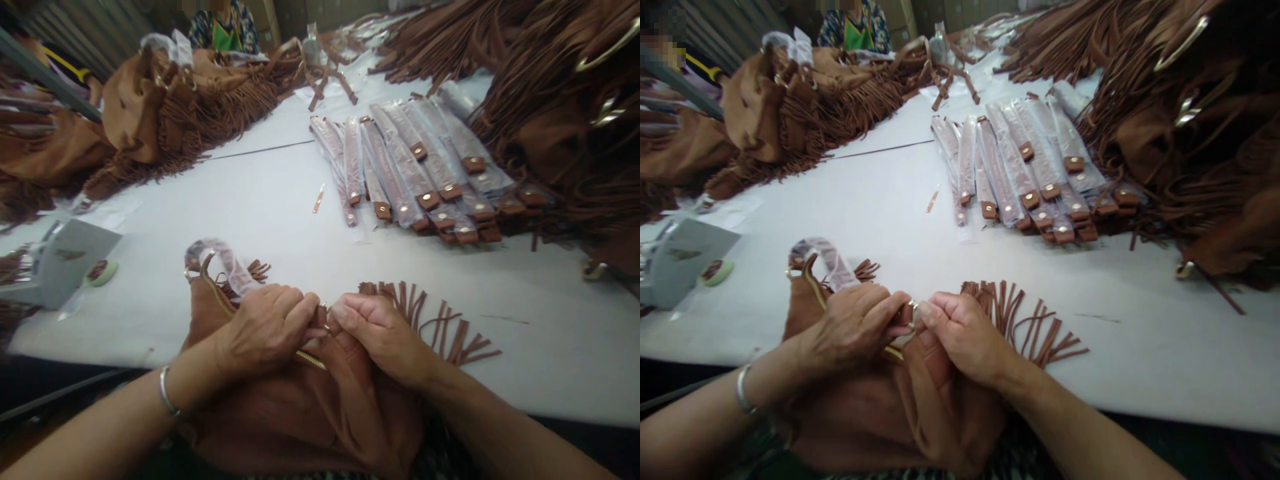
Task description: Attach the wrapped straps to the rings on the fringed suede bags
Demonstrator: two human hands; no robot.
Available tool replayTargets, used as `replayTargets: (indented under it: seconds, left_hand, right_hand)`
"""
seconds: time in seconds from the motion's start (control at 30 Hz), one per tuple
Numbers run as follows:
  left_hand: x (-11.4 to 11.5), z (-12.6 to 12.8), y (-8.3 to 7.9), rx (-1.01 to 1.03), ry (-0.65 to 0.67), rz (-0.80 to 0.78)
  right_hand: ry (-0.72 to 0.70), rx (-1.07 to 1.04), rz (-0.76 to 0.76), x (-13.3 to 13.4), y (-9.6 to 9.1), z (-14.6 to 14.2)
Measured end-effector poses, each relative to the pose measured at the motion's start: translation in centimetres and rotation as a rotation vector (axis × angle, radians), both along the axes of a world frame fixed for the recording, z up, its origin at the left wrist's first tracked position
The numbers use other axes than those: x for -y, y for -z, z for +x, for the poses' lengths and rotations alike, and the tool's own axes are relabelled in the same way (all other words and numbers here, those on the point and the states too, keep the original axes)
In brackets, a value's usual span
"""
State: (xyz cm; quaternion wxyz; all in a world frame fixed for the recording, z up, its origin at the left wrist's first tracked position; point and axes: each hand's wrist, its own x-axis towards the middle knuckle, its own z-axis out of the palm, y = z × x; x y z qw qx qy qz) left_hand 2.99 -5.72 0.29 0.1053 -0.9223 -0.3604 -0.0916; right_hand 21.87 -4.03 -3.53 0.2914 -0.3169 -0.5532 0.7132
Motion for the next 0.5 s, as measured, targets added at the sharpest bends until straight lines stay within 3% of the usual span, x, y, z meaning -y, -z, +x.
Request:
replayTargets:
  seconds: [0.1, 0.17, 0.23, 0.3, 0.4, 0.5]
  left_hand:
    - [-2.0, -0.8, -3.2, -0.185, 0.204, -0.156]
    - [-3.3, -0.9, -5.3, -0.311, 0.286, -0.216]
    - [-4.3, -0.9, -6.6, -0.406, 0.315, -0.223]
    - [-4.8, -0.7, -6.7, -0.468, 0.304, -0.210]
    - [-4.1, 0.1, -4.9, -0.398, 0.192, -0.124]
    - [-2.4, 0.9, -2.8, -0.196, -0.027, -0.015]
  right_hand:
    - [-0.361, -0.064, -0.037, -1.4, -1.3, 0.7]
    - [-0.441, -0.132, -0.048, -1.5, -1.9, 0.4]
    - [-0.303, -0.175, 0.001, -0.7, -2.0, -0.4]
    - [-0.062, -0.194, 0.044, 0.5, -1.7, -1.4]
    - [0.236, -0.187, 0.025, 2.2, -0.8, -2.4]
    - [0.401, -0.085, 0.116, 2.7, -0.1, -2.6]
